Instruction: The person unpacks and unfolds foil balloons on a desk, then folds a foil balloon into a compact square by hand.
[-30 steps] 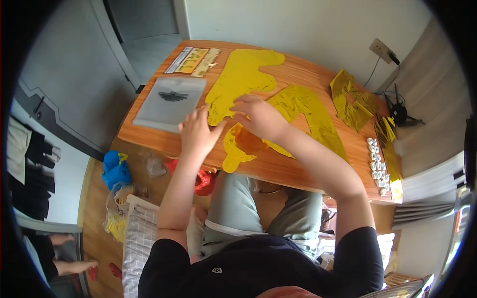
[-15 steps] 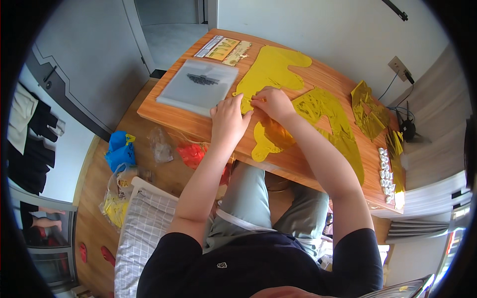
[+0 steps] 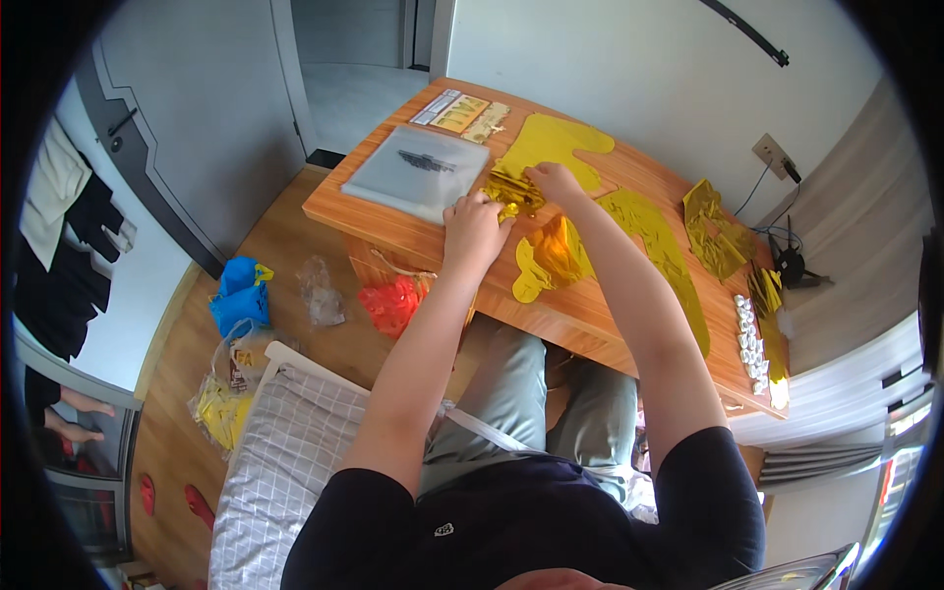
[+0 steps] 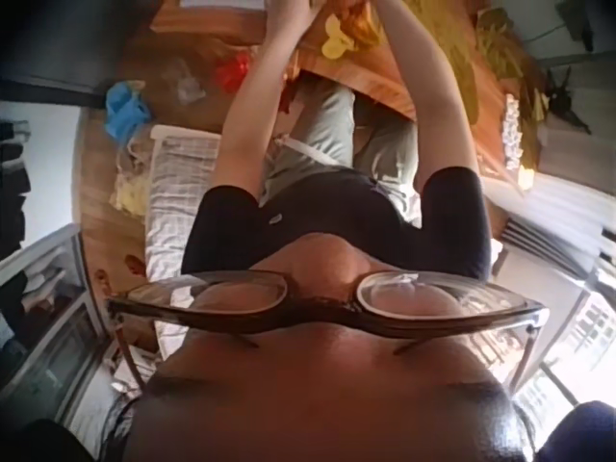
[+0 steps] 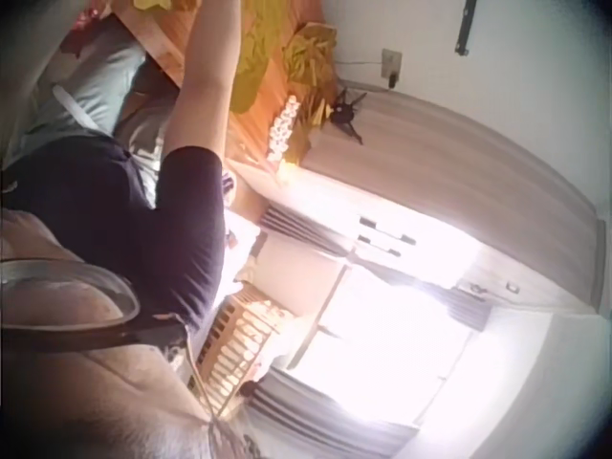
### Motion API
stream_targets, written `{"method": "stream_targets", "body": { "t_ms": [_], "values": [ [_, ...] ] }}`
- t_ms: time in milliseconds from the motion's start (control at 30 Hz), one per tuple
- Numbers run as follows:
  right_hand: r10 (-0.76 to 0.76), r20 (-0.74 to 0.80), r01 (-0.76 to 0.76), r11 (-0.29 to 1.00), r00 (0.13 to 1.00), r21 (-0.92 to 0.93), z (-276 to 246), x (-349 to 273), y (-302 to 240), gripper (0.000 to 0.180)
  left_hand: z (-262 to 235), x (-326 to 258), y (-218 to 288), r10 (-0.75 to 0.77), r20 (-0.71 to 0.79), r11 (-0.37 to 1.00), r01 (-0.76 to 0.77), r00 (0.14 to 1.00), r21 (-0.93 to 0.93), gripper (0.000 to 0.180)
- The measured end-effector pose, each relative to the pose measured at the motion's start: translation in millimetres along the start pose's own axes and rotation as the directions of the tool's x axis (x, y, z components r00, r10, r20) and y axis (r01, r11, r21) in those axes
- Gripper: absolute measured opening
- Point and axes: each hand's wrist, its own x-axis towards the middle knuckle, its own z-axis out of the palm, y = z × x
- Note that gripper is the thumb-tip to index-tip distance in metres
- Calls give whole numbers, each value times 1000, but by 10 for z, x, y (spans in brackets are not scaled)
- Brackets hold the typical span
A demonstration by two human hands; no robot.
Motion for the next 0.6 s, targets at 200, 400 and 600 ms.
{"method": "stream_targets", "body": {
  "t_ms": [200, 400, 600],
  "values": [
    [192, -119, -157, 954, 974, 257, -100, 311, 159, 79, 56, 47, 74, 11, 17, 1000, -10, 1000, -20, 30],
    [161, -43, -131, 909, 986, 396, -23, 193, -142, 86, -33, -15, -72, -65, 51, 998, 66, 997, -12, 26],
    [-95, 112, 49, 931, 989, 363, -172, 252, 149, 43, 46, 11, -58, -29, 31, 999, 29, 999, -21, 41]
  ]
}}
